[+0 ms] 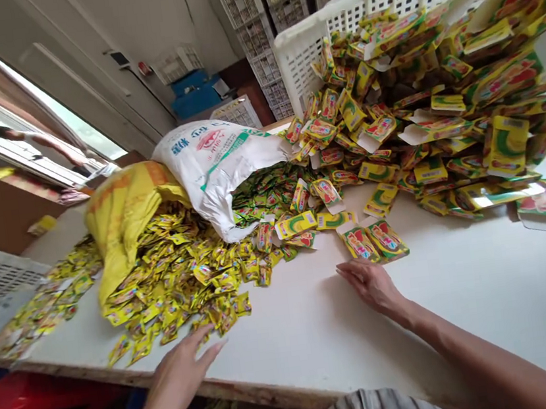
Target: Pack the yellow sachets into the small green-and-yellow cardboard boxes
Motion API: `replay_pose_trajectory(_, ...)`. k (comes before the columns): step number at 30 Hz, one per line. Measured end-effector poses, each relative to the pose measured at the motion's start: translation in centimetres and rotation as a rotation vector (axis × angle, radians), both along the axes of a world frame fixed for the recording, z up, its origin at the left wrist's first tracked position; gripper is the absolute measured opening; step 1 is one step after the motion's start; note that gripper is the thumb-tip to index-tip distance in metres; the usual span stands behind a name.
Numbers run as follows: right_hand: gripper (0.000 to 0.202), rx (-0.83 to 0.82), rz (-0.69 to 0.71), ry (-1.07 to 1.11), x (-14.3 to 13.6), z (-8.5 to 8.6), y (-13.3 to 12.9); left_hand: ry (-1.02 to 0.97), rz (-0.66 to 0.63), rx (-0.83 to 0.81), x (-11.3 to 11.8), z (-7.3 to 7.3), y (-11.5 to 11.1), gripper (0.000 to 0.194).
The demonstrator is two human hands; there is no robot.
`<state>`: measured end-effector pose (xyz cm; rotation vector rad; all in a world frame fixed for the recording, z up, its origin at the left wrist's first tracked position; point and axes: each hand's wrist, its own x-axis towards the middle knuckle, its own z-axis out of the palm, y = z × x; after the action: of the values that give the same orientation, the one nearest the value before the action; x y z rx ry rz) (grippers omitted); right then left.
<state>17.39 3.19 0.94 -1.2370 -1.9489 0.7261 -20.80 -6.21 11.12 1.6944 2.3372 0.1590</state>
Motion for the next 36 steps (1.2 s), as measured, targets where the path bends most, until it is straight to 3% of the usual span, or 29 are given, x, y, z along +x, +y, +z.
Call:
replay_pose_trajectory(4,0.030,0.061,0.083,-0.096,-0.4,-0.4,-0.5,0.031,-0.054,0.089,2.9,-1.7,7.2,0.049)
replay_pose_trajectory(7,0.031,0.118,0.099,-0.141,0.1,-0.8,-0.4,0.231,0.137,0.144,2.4,-2.4,12.0,0.056)
replay_pose_trajectory(10,0.030,0.167,0.066,-0.145,0.8,-1.1,0.1,0.265,0.310,0.088,1.2,-3.4,14.0,0.064)
replay_pose_trajectory(13,0.028,0.236,-0.005,-0.117,1.2,-1.2,0.7,0.269,0.274,0.064,1.6,-5.2,13.5,0.069)
replay_pose_trajectory(17,0.025,0.270,-0.053,-0.105,1.2,-1.3,1.2,0.286,0.173,0.100,4.5,-7.5,11.0,0.059)
replay_pose_trajectory(22,0.025,0.213,0.010,-0.095,0.8,-0.9,0.7,0.124,0.012,0.344,7.2,-8.8,8.6,0.038)
replay_pose_trajectory(25,0.026,0.185,0.018,-0.091,0.8,-0.5,0.4,0.030,0.038,0.463,7.3,-8.3,8.1,0.036)
replay_pose_trajectory(29,0.027,0.133,-0.002,-0.031,0.9,-0.2,0.3,-0.083,0.218,0.561,7.5,-5.9,7.6,0.030)
replay_pose_trajectory(32,0.029,0.031,-0.014,0.089,0.6,0.3,0.2,-0.454,0.299,0.469,9.6,-4.7,6.9,0.032)
replay_pose_trajectory(36,0.037,-0.317,0.005,0.298,-0.4,1.2,-0.3,-1.008,0.168,0.238,14.6,-5.6,6.0,0.037)
